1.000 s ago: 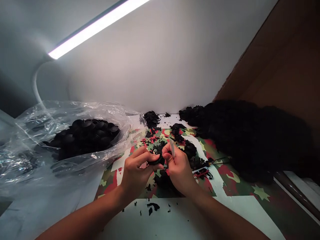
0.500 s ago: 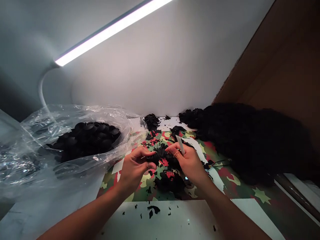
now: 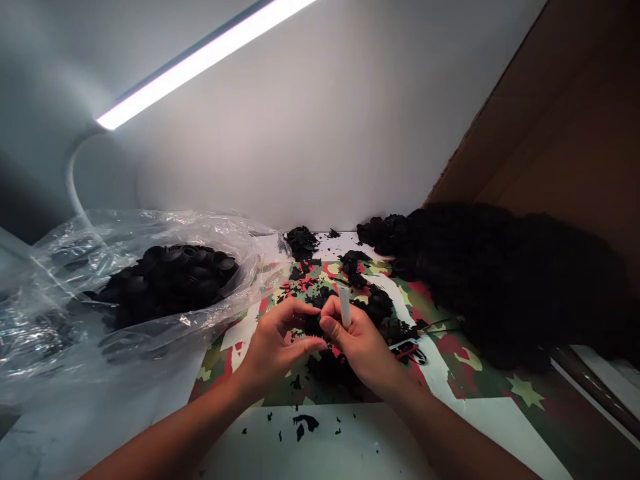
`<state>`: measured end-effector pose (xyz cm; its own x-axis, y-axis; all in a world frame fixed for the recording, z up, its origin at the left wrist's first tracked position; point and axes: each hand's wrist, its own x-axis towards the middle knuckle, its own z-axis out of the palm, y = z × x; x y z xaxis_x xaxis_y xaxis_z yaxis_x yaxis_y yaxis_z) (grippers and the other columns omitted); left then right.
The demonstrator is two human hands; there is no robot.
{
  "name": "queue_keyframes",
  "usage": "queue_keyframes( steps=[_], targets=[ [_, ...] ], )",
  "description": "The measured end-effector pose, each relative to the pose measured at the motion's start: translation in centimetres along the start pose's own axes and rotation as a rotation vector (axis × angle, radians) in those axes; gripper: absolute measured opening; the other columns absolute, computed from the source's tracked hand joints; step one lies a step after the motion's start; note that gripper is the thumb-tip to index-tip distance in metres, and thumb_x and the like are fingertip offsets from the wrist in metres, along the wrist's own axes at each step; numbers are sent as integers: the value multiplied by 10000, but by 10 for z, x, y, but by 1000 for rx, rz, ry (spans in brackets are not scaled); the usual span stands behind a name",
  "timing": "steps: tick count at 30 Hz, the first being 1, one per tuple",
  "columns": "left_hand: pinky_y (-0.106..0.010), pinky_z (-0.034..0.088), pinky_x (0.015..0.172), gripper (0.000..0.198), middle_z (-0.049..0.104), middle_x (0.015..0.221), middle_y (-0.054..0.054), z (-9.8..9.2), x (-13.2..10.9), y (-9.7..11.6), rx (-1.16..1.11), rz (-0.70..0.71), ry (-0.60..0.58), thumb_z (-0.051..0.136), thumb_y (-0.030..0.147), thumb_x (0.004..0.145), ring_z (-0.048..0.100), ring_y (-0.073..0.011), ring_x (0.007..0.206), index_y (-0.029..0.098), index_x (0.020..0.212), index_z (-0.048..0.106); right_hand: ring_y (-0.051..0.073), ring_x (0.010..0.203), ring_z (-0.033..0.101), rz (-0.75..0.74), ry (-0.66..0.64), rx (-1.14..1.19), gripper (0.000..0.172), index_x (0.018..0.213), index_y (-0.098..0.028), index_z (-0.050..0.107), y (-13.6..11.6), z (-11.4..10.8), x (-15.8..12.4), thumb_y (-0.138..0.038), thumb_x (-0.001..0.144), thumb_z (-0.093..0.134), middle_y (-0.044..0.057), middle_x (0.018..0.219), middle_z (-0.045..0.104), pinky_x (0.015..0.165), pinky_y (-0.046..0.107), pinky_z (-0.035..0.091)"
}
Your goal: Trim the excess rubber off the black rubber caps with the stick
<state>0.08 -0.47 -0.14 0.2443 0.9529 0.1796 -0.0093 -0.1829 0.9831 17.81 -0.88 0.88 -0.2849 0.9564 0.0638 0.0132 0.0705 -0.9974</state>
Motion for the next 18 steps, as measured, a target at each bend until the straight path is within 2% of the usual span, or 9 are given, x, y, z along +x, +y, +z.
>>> queue_keyframes(
  steps=[4, 7, 10, 13, 15, 18],
  targets=[
    [-248, 537, 666, 284, 677, 873, -31, 0, 0, 1, -80, -92, -16, 890, 276, 695, 631, -159, 779, 168, 902, 727, 135, 619, 303, -47, 17, -90, 411, 745, -220, 457, 3, 5, -1, -555, 979, 498, -46, 679, 364, 563, 275, 255],
    [-219, 512, 607, 260, 679, 846, -28, -5, 3, 0, -204, -163, -66, 869, 305, 726, 622, -135, 722, 160, 896, 735, 131, 594, 258, -12, 18, -22, 407, 725, -225, 418, 1, 6, -2, -534, 974, 510, -55, 656, 315, 539, 278, 219],
    [-204, 493, 577, 273, 682, 801, -16, -14, 9, -2, -291, -180, -76, 878, 323, 723, 614, -113, 660, 160, 900, 750, 121, 547, 200, 22, 68, 140, 427, 696, -229, 395, -5, -6, 2, -538, 954, 540, -66, 629, 271, 503, 284, 158],
    [-221, 524, 624, 299, 714, 813, -40, -24, 15, -2, -430, -188, -75, 878, 358, 730, 656, -139, 705, 156, 910, 753, 107, 516, 170, 11, 219, 248, 439, 680, -228, 385, -9, -28, 8, -532, 915, 595, -69, 623, 282, 487, 289, 113],
    [-235, 542, 648, 298, 745, 890, -81, -28, 17, -1, -538, -217, -112, 845, 376, 774, 685, -168, 767, 150, 940, 746, 104, 509, 183, 35, 253, 169, 422, 667, -227, 386, -8, -40, 11, -485, 889, 635, -73, 603, 283, 480, 282, 119],
    [-215, 534, 602, 272, 757, 995, -125, -29, 17, 0, -654, -272, -163, 764, 347, 864, 702, -186, 808, 148, 1046, 733, 109, 525, 323, 75, 164, -127, 308, 680, -217, 495, -2, -44, 13, -393, 832, 696, -58, 595, 406, 487, 260, 228]
  ],
)
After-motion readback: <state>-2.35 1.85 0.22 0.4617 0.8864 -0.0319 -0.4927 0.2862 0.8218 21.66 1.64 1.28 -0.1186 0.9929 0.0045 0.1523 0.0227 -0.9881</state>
